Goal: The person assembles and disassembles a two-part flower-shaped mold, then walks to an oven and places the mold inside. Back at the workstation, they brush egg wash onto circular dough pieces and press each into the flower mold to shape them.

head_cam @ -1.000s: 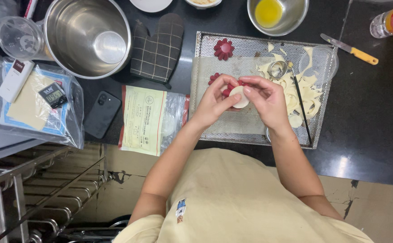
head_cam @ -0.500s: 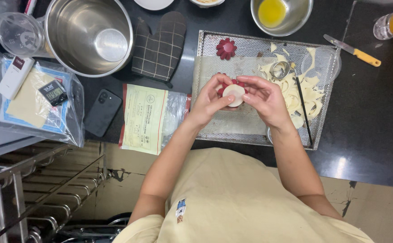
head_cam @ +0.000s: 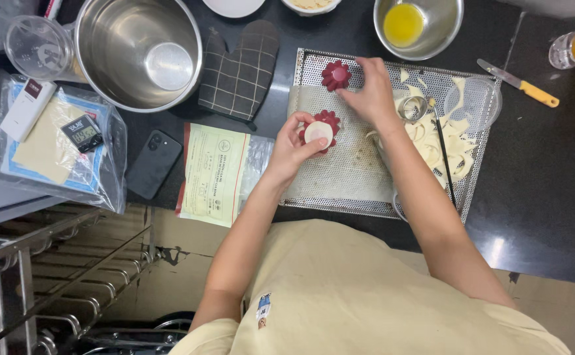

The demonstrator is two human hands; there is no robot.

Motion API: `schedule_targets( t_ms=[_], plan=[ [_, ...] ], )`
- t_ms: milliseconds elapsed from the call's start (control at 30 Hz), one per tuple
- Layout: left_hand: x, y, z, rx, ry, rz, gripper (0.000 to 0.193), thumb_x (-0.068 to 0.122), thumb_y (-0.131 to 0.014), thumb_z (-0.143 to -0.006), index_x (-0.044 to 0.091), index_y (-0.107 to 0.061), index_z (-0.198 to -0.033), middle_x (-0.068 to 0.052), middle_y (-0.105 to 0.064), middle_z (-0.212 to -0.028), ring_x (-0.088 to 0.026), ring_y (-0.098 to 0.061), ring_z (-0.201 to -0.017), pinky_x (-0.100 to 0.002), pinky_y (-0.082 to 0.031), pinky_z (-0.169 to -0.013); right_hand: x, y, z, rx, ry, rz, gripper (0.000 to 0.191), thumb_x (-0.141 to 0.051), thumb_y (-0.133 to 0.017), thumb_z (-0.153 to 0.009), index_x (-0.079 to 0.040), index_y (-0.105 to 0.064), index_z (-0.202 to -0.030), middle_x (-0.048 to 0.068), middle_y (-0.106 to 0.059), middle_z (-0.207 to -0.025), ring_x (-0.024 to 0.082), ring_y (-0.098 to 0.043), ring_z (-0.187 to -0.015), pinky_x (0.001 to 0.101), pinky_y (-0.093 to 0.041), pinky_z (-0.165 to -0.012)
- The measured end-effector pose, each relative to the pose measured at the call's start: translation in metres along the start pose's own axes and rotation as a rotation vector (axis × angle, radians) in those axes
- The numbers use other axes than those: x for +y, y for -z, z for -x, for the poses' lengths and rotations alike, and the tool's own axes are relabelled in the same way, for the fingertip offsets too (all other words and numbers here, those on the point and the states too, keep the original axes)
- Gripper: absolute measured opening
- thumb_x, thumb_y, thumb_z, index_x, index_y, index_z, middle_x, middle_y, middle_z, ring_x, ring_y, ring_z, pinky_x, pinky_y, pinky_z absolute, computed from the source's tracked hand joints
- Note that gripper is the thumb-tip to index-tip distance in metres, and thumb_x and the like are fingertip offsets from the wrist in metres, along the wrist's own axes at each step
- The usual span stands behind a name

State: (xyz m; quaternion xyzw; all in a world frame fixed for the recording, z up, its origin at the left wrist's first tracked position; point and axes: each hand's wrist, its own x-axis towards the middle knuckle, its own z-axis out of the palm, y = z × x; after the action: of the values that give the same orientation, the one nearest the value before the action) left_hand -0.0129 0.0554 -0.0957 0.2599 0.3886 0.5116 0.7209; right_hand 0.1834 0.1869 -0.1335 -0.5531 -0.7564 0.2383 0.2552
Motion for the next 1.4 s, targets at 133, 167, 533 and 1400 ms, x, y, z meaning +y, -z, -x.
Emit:
schedule_targets(
  t_ms=[133,167,533,1400],
  plan=[
    [0.006,0.001,0.004,0.058,0.065,0.098,0.028,0.013,-0.070,-0.093,0.009,-0.051,-0.114,-0.009,-0.069,-0.106,-0.016,-0.071,-0.096,-0.031,-0.065,-0.074,-0.003,-0.020,-0.013,-0.014,0.095,0.113,0.077,-0.029,-0.093,-0.068,0.009,-0.059,-0.126,0.021,-0.057,-0.118,0.040,-0.056,-0.110,0.0451,-0.048,-0.096],
    [0.009,0.000,0.005,0.054,0.034,0.062,0.029,0.012,-0.071,-0.093,0.008,-0.051,-0.113,-0.008,-0.068,-0.106,-0.016,-0.070,-0.097,-0.031,-0.065,-0.074,-0.003,-0.022,-0.014,-0.028,0.092,0.112,0.074,-0.027,-0.092,-0.069,0.008,-0.060,-0.126,0.021,-0.057,-0.117,0.040,-0.057,-0.110,0.0449,-0.048,-0.096],
    [0.023,-0.013,0.009,-0.030,-0.047,-0.008,0.031,0.009,-0.073,-0.094,0.007,-0.051,-0.116,-0.008,-0.066,-0.108,-0.015,-0.069,-0.099,-0.032,-0.066,-0.077,0.000,-0.015,-0.007,-0.057,0.090,0.102,0.059,-0.025,-0.087,-0.073,0.004,-0.066,-0.120,0.020,-0.067,-0.116,0.039,-0.063,-0.110,0.0456,-0.051,-0.096],
    [0.033,-0.013,0.010,-0.045,-0.139,0.000,0.038,0.002,-0.076,-0.089,0.007,-0.050,-0.116,-0.006,-0.061,-0.110,-0.013,-0.065,-0.103,-0.031,-0.064,-0.078,-0.022,0.065,0.056,0.028,-0.071,-0.994,0.059,-0.006,-0.079,-0.092,0.003,-0.051,-0.142,0.013,-0.061,-0.137,0.019,-0.065,-0.121,0.0334,-0.053,-0.111]
  ],
)
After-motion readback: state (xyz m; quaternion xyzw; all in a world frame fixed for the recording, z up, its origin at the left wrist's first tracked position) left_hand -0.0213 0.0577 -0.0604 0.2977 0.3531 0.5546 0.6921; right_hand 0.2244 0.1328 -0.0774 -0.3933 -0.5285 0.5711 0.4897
